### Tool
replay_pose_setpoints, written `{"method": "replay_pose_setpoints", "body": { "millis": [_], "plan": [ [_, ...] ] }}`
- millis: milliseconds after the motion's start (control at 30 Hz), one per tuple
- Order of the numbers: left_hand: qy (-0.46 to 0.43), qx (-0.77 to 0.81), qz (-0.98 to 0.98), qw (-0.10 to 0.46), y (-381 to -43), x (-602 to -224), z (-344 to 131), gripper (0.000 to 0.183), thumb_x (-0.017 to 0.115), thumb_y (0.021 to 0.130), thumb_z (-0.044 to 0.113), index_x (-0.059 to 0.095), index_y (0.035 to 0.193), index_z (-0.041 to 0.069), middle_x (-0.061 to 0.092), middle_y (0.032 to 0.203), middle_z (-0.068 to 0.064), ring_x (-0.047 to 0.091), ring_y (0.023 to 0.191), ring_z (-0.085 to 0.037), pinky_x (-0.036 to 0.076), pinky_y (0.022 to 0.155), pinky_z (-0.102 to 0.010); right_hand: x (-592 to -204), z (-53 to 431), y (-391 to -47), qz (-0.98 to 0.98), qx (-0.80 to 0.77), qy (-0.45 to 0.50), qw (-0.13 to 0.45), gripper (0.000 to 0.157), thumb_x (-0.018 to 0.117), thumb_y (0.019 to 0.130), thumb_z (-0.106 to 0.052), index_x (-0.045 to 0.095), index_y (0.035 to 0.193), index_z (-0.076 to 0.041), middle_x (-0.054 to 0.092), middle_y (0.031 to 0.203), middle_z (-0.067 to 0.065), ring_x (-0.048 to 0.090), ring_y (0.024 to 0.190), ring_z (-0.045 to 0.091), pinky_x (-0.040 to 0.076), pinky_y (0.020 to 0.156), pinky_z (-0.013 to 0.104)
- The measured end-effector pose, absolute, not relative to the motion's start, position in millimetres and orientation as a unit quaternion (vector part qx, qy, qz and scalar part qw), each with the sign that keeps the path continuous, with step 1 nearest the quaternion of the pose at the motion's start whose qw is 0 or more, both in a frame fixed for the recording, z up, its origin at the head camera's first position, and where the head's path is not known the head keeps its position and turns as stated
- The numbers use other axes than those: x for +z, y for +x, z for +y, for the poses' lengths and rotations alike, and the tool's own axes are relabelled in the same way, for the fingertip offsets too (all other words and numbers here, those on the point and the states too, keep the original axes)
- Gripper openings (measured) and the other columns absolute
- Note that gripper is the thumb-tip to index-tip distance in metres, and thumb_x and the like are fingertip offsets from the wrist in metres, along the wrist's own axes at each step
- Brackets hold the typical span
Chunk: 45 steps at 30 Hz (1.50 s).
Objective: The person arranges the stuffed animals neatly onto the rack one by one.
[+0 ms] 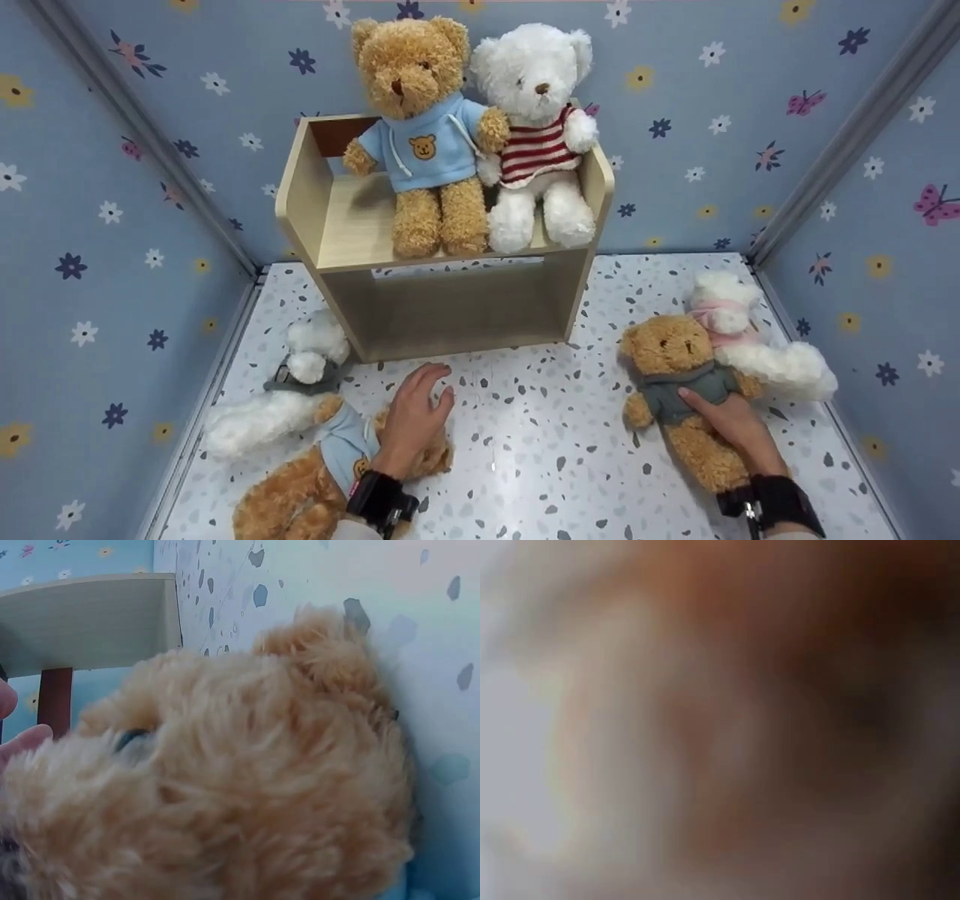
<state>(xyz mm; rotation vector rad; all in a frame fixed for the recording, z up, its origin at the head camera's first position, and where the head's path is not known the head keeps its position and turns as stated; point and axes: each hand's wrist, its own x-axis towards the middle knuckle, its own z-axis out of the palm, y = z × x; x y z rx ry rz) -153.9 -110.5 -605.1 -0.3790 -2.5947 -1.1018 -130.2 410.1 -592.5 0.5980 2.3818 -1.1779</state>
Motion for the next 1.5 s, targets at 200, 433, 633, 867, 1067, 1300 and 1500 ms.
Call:
{"method": "replay_pose_setpoints", "body": {
  "millis": [200, 433, 633, 867, 1067, 1300, 1500],
  "plan": [
    [-0.123, -0.402, -0.897, 0.133, -154.4, -605.3, -104.7, 0.029, 0.065, 0.099, 0.020, 0.071, 0.126, 0.010, 0.066, 0.134, -0.008, 0.061, 0.123, -0.031, 0.049, 0.104, -0.048, -601.1, 385.5, -122.9, 0.883, -0.400, 0.213, 0.124, 0.087, 0.052, 0.092, -0.079, 0.067, 0.099, 0.006, 0.064, 0.079, 0.012, 0.064, 0.071, 0.025, 0.051, 0.066, 0.037],
    [-0.168, -0.361, -0.894, 0.207, -149.8, -595.1, -89.4, 0.019, 0.070, 0.094, 0.008, 0.075, 0.113, 0.008, 0.066, 0.130, -0.009, 0.063, 0.120, -0.029, 0.052, 0.099, -0.047, -599.9, 324.0, -118.9, 0.837, -0.512, 0.180, 0.063, 0.105, 0.055, 0.098, -0.068, 0.014, 0.163, 0.004, 0.036, 0.156, 0.032, 0.045, 0.138, 0.042, 0.040, 0.110, 0.054],
    [-0.191, -0.467, -0.858, 0.098, -136.1, -585.2, -47.9, 0.029, 0.064, 0.102, 0.012, 0.068, 0.130, 0.009, 0.059, 0.141, -0.009, 0.057, 0.130, -0.029, 0.051, 0.103, -0.048, -584.0, 282.5, -126.8, 0.808, -0.573, 0.132, 0.041, 0.101, 0.057, 0.103, -0.054, -0.003, 0.165, -0.002, 0.008, 0.170, 0.025, 0.015, 0.156, 0.037, 0.019, 0.125, 0.053],
    [-0.129, -0.690, -0.695, -0.152, -131.4, -594.8, -5.6, 0.052, 0.054, 0.108, 0.024, 0.041, 0.153, 0.001, 0.057, 0.140, -0.015, 0.058, 0.127, -0.030, 0.049, 0.104, -0.042, -579.4, 229.7, -130.3, 0.773, -0.630, 0.074, 0.027, 0.069, 0.051, 0.108, -0.047, 0.025, 0.158, -0.008, 0.052, 0.139, 0.020, 0.056, 0.121, 0.023, 0.046, 0.101, 0.039],
    [-0.057, -0.750, -0.637, -0.168, -131.7, -597.5, 17.0, 0.077, 0.064, 0.101, 0.042, 0.034, 0.157, -0.002, 0.049, 0.148, -0.020, 0.048, 0.135, -0.028, 0.039, 0.113, -0.044, -577.7, 201.2, -126.4, 0.781, -0.623, 0.045, 0.005, 0.078, 0.054, 0.109, -0.041, 0.011, 0.165, -0.009, 0.023, 0.168, 0.017, 0.026, 0.153, 0.026, 0.025, 0.123, 0.047],
    [0.008, -0.700, -0.706, -0.111, -137.8, -596.9, 13.5, 0.097, 0.076, 0.087, 0.062, 0.046, 0.148, -0.008, 0.054, 0.146, -0.023, 0.053, 0.134, -0.035, 0.045, 0.111, -0.048, -575.0, 190.4, -118.3, 0.791, -0.608, 0.043, 0.045, 0.067, 0.061, 0.106, -0.038, 0.033, 0.154, 0.001, 0.044, 0.079, 0.009, 0.038, 0.058, 0.018, 0.037, 0.057, 0.032],
    [0.026, -0.701, -0.709, -0.076, -142.8, -597.2, 6.4, 0.089, 0.077, 0.087, 0.059, 0.053, 0.143, -0.005, 0.062, 0.136, -0.020, 0.060, 0.126, -0.033, 0.049, 0.105, -0.046, -574.7, 192.0, -116.4, 0.808, -0.587, 0.022, 0.040, 0.076, 0.064, 0.104, -0.037, 0.030, 0.158, 0.005, 0.039, 0.155, 0.034, 0.044, 0.141, 0.044, 0.044, 0.110, 0.054]
  ]
}}
